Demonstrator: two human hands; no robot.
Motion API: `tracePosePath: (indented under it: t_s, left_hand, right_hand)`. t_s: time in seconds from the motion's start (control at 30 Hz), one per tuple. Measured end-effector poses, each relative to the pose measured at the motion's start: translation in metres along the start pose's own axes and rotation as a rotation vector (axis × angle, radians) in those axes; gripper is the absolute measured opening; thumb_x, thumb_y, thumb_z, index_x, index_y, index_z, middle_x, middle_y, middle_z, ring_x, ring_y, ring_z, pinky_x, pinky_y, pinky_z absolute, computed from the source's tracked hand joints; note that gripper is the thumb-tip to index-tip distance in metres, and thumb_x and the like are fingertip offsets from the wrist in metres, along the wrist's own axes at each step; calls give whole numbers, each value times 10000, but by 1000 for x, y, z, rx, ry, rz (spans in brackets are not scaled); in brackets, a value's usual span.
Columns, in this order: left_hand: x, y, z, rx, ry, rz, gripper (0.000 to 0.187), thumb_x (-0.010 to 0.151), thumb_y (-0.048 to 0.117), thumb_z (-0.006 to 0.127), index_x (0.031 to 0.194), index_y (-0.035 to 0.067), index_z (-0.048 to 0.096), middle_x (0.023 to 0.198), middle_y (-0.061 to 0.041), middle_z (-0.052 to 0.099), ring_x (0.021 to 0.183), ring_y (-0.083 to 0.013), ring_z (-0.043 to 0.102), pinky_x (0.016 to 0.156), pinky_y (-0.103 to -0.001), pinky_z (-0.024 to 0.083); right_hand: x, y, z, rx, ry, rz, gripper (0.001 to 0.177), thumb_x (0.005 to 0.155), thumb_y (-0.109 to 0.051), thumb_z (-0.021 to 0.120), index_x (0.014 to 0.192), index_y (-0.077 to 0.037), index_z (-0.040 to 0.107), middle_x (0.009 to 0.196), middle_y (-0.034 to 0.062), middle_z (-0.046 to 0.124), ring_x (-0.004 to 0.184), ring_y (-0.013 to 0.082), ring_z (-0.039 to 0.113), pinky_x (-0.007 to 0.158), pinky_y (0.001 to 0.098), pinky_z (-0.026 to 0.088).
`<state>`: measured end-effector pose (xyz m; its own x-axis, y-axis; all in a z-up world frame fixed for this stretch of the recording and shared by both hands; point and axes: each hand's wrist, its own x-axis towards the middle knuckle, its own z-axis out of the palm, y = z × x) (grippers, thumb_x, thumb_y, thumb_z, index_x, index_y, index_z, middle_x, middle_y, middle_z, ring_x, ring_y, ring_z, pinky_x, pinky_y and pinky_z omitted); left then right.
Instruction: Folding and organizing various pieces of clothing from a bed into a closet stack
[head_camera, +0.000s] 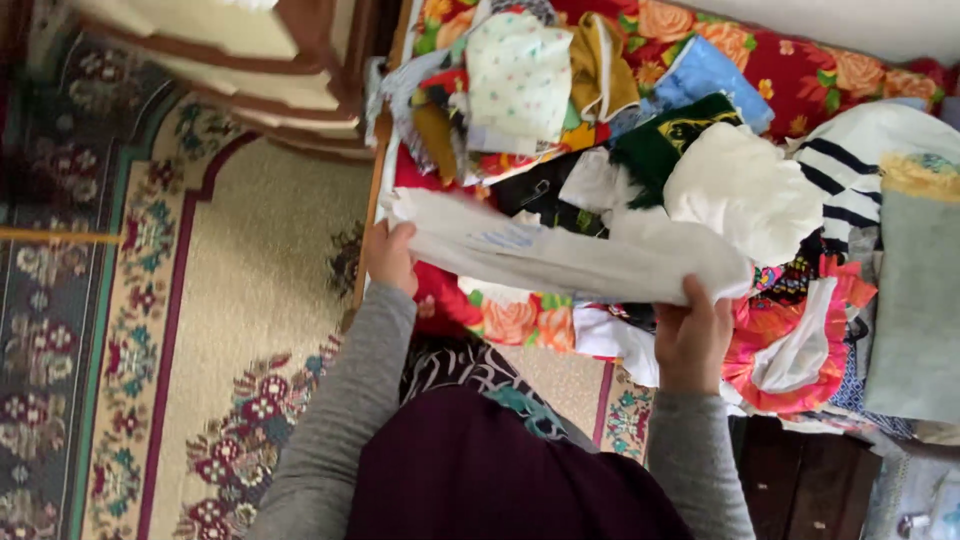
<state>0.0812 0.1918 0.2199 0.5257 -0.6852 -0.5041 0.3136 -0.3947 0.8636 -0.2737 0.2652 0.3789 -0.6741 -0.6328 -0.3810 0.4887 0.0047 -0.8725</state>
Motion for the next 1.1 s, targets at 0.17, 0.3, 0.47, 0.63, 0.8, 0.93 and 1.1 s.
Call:
tracePosePath:
  t_s: [0.17,0.3,0.47,0.63,0.8,0.93,1.1]
  left_hand:
    - [-8,-30,-80,-240,227,-148,532,684,120,846,1200,119,718,1004,-183,659,684,-279,580,518,-433,556]
    - [1,-4,-156,-580,56,-260,229,850,38,722,1059,119,671,1026,-63,707,883,-170,708,657,-341,572]
    - [-35,34,-235,-687,-21,-183,436,864,7,691,1248,189,597,1067,-102,725,846,-226,700,576,-330,551]
    - [19,-9,-288,-668,38,-225,717,726,-121,674,1320,255,535,1231,-89,652,820,-231,686,522,-319,566]
    - [30,45,-350,-473,-71,-415,811,815,-49,533,1549,282,432,1240,-81,625,590,-152,529,318,-230,362]
    - [40,118,-417,-326,-219,-378,905,933,54,592,1652,380,149,1271,-90,620,571,-108,443,405,-232,368]
    - [118,126,-481,290,-159,40,884,808,350,808,1573,241,378,1655,-52,352,1451,-282,439,1146,-426,409]
  right_hand:
    - [-7,-5,7,47,-250,-94,380,927,64,719,1267,-34,583,1124,205,697,1006,391,758,898,715,646]
    - [-138,-55,113,-106,-411,-190,314,850,-68,662,1163,-88,667,1144,25,694,1100,152,662,988,271,569]
    - [-222,-39,194,15,-656,-163,358,870,17,605,1217,-60,649,1058,61,644,1044,228,636,954,379,592]
    - [-289,12,284,-115,-924,-248,326,902,-57,603,1227,-63,622,1041,11,578,972,162,541,855,340,479]
    - [-359,72,381,-13,-1047,-250,397,926,9,600,1318,-49,620,1266,82,665,1204,239,632,1102,398,557]
    - [-419,99,447,-87,-1050,-220,434,903,-46,645,1336,-49,613,1250,118,677,1197,309,678,1058,452,625]
    - [-472,131,512,-12,-1105,-159,393,923,1,595,1305,-66,651,1237,68,695,1201,252,685,1092,400,596]
